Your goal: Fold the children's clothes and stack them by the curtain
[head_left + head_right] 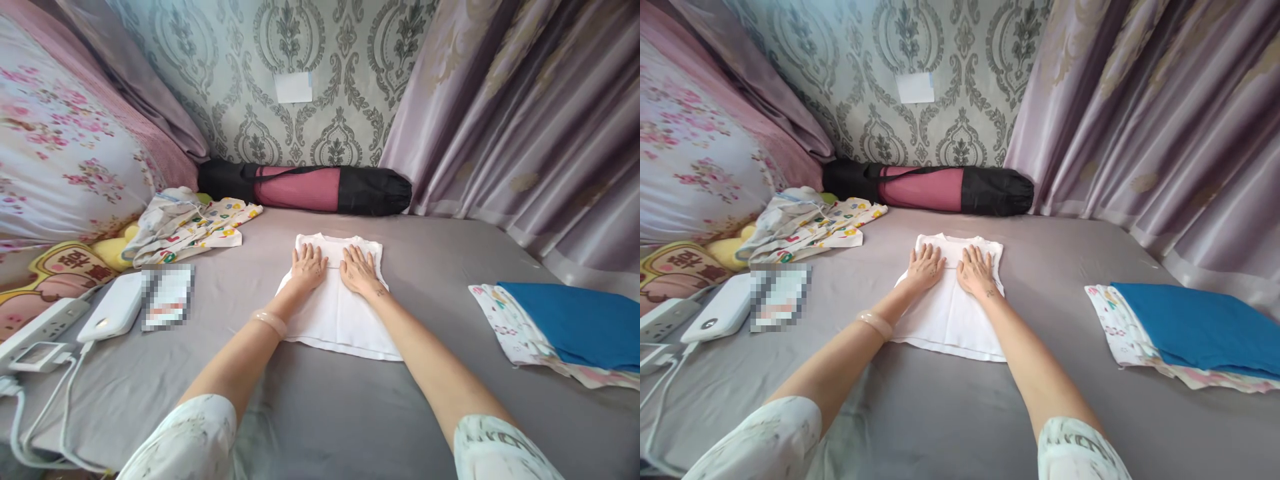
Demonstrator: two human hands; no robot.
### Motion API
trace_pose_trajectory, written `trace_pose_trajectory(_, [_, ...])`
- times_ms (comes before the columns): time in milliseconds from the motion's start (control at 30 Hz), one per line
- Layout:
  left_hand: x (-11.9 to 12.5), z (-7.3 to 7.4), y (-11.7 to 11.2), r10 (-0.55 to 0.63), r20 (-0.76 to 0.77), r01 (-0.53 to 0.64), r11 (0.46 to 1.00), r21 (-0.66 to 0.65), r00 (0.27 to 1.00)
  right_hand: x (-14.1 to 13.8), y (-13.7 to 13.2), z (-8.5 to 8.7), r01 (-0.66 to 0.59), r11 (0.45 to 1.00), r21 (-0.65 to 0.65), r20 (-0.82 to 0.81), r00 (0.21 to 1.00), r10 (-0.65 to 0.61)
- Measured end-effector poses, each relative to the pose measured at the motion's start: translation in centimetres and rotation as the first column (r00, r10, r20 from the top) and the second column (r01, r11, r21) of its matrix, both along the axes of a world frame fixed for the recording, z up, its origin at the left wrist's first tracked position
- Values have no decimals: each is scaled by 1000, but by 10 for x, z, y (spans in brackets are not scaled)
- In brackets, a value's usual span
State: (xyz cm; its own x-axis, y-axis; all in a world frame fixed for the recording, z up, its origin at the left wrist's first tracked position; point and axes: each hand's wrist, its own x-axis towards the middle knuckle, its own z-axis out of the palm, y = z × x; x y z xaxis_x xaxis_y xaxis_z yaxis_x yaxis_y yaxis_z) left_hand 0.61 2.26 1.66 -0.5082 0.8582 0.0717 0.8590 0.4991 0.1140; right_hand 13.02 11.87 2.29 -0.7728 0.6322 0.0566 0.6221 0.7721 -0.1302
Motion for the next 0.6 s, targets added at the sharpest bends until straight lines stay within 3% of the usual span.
trace_pose_trajectory(133, [-5, 4, -4, 51, 3, -51, 999, 7, 999, 2, 4, 0, 51, 999, -7, 14, 999, -51])
trace_pose_trajectory(300, [-10, 3, -8, 105, -17, -104, 994, 38, 994, 8, 10, -2, 237, 971, 19, -43, 971, -236])
trace_pose_trajectory(467, [-14, -3, -9, 111, 22, -112, 993, 41, 994, 9, 13, -6, 247, 968, -32, -52, 967, -249])
trace_pose_trajectory(600, [-20, 1, -11, 95, 116, -101, 994, 48, 989, 13, 17, -5, 236, 967, -100, -115, 962, -247])
